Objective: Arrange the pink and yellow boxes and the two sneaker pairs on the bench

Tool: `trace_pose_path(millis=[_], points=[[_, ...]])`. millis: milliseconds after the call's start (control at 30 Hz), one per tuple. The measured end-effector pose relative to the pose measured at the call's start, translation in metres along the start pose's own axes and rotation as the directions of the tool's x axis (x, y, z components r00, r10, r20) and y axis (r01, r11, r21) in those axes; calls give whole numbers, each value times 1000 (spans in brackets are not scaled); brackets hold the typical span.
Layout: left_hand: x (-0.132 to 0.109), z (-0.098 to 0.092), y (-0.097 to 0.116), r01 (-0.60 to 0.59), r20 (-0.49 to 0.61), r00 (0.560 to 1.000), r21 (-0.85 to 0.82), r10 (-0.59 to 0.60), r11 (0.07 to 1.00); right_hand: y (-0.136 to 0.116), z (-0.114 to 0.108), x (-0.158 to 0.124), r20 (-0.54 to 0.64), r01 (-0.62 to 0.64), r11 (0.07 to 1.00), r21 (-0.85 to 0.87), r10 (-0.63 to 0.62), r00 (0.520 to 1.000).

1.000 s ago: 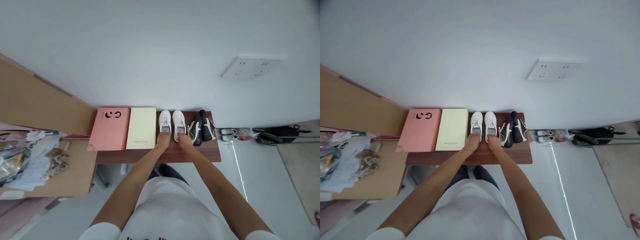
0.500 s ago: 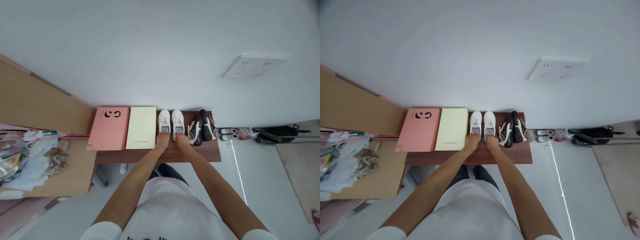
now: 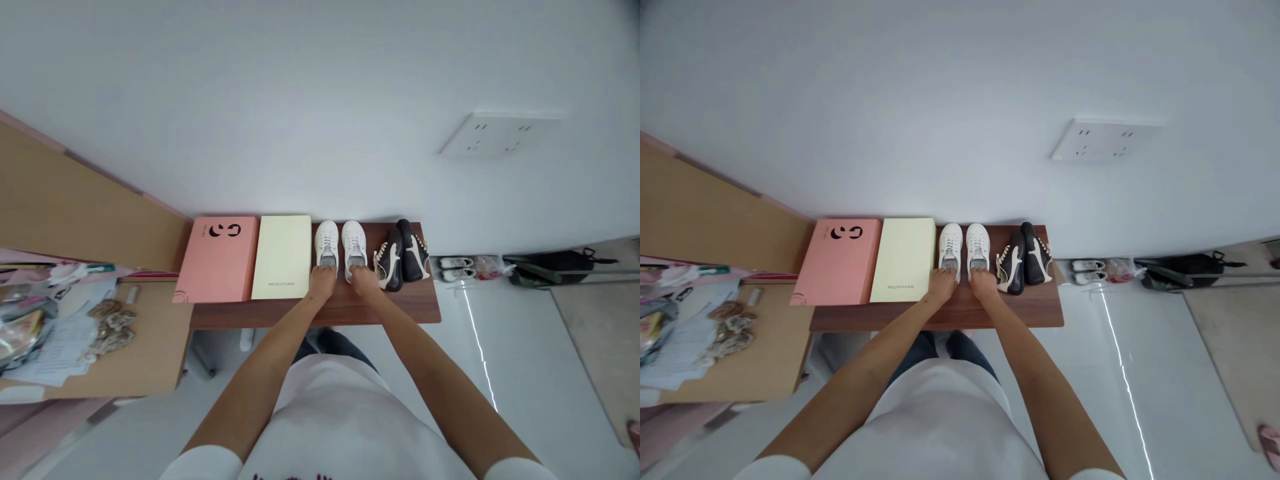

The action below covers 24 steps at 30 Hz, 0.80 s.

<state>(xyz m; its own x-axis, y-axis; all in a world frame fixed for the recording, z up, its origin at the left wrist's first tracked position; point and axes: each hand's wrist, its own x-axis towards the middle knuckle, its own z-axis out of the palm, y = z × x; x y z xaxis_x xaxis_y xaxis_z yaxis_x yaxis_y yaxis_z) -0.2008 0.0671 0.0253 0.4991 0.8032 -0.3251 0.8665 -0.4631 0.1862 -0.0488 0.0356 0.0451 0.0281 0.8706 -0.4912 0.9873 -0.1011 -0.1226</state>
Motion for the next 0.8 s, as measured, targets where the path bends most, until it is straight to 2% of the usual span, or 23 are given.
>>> trace_pose_path(millis=[200, 367, 600, 800], points=[[1, -20, 14, -41, -54, 998, 11, 41, 999, 2, -8, -5, -108, 7, 1000, 18, -5, 994], [4, -27, 35, -89, -54, 995, -1, 89, 996, 22, -11, -8, -159, -33, 999, 40, 39, 987], [15, -28, 77, -168, 1, 986, -40, 168, 985, 67, -18, -22, -219, -123, 987, 99, 142, 965], [27, -15, 125, -187, 80, 976, -166, 202, 968, 123, -17, -37, -251, -234, 958, 165, 270, 930]])
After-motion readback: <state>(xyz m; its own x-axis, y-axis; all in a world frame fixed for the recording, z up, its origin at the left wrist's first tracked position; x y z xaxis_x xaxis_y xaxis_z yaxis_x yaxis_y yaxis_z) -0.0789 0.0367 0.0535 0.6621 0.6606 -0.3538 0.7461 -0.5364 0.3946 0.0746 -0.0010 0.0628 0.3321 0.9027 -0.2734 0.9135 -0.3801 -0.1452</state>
